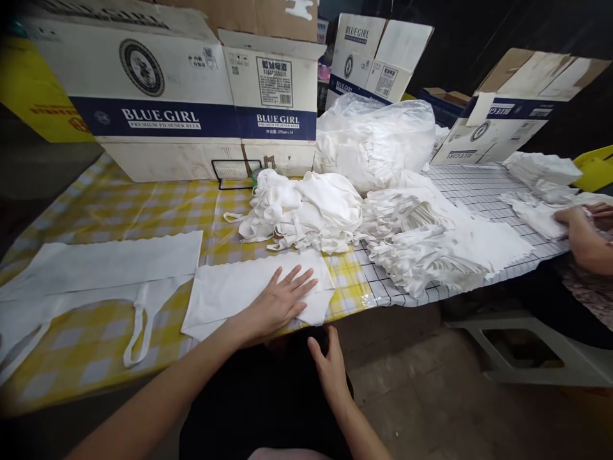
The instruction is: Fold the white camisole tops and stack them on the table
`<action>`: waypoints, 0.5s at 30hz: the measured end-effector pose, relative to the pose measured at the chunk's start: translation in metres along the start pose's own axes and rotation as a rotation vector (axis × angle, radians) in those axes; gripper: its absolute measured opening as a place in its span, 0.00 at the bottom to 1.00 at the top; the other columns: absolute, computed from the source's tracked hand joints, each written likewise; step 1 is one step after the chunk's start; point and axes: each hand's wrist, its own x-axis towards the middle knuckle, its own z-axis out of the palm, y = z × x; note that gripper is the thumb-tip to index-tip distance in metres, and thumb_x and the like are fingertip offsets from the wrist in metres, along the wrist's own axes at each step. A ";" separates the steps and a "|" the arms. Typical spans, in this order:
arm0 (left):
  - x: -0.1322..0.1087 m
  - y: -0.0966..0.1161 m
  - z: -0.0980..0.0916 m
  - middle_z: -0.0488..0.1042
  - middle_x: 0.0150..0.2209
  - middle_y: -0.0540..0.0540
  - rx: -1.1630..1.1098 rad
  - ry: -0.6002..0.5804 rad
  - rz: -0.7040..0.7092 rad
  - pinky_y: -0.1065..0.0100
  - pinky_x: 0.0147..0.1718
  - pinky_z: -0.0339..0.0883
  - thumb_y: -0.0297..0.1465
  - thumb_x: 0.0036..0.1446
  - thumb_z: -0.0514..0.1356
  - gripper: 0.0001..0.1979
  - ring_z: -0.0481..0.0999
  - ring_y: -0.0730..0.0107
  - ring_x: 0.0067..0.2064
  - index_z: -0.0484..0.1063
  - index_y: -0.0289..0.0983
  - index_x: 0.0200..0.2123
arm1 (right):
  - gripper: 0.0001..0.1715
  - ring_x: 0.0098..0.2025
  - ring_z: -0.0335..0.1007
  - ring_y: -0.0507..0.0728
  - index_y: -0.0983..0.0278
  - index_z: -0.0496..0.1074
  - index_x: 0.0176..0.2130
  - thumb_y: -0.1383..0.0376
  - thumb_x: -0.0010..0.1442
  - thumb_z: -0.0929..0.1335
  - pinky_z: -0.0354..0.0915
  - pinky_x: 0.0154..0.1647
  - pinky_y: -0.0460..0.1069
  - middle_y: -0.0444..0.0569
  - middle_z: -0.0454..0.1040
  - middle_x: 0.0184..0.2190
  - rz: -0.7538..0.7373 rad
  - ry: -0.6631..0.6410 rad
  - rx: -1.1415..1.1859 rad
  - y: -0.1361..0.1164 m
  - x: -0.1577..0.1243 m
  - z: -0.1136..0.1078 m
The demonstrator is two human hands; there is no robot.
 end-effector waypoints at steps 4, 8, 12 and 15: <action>0.008 0.011 0.020 0.46 0.65 0.49 0.036 -0.043 0.077 0.44 0.59 0.35 0.40 0.62 0.46 0.26 0.41 0.57 0.66 0.47 0.47 0.63 | 0.26 0.53 0.61 0.61 0.63 0.67 0.49 0.54 0.54 0.68 0.58 0.53 0.52 0.51 0.71 0.47 -0.009 -0.012 0.152 -0.007 0.020 -0.002; 0.006 0.009 0.029 0.47 0.65 0.50 0.055 -0.010 0.078 0.46 0.60 0.33 0.41 0.62 0.46 0.26 0.42 0.59 0.66 0.48 0.46 0.62 | 0.16 0.35 0.65 0.55 0.65 0.71 0.33 0.54 0.58 0.65 0.60 0.39 0.47 0.47 0.72 0.29 0.060 -0.156 0.158 -0.013 0.010 -0.022; 0.005 0.007 0.029 0.47 0.65 0.51 0.053 0.014 0.077 0.48 0.61 0.32 0.42 0.61 0.46 0.27 0.42 0.61 0.66 0.47 0.47 0.63 | 0.18 0.27 0.57 0.51 0.65 0.71 0.31 0.54 0.61 0.63 0.54 0.31 0.45 0.44 0.67 0.23 0.122 -0.194 0.102 -0.008 -0.016 -0.051; 0.005 0.007 0.030 0.46 0.65 0.52 0.037 0.007 0.072 0.47 0.61 0.31 0.42 0.61 0.46 0.27 0.41 0.60 0.66 0.46 0.47 0.63 | 0.21 0.26 0.55 0.51 0.66 0.72 0.31 0.53 0.61 0.61 0.52 0.30 0.46 0.43 0.62 0.21 0.194 -0.227 0.075 0.000 -0.040 -0.076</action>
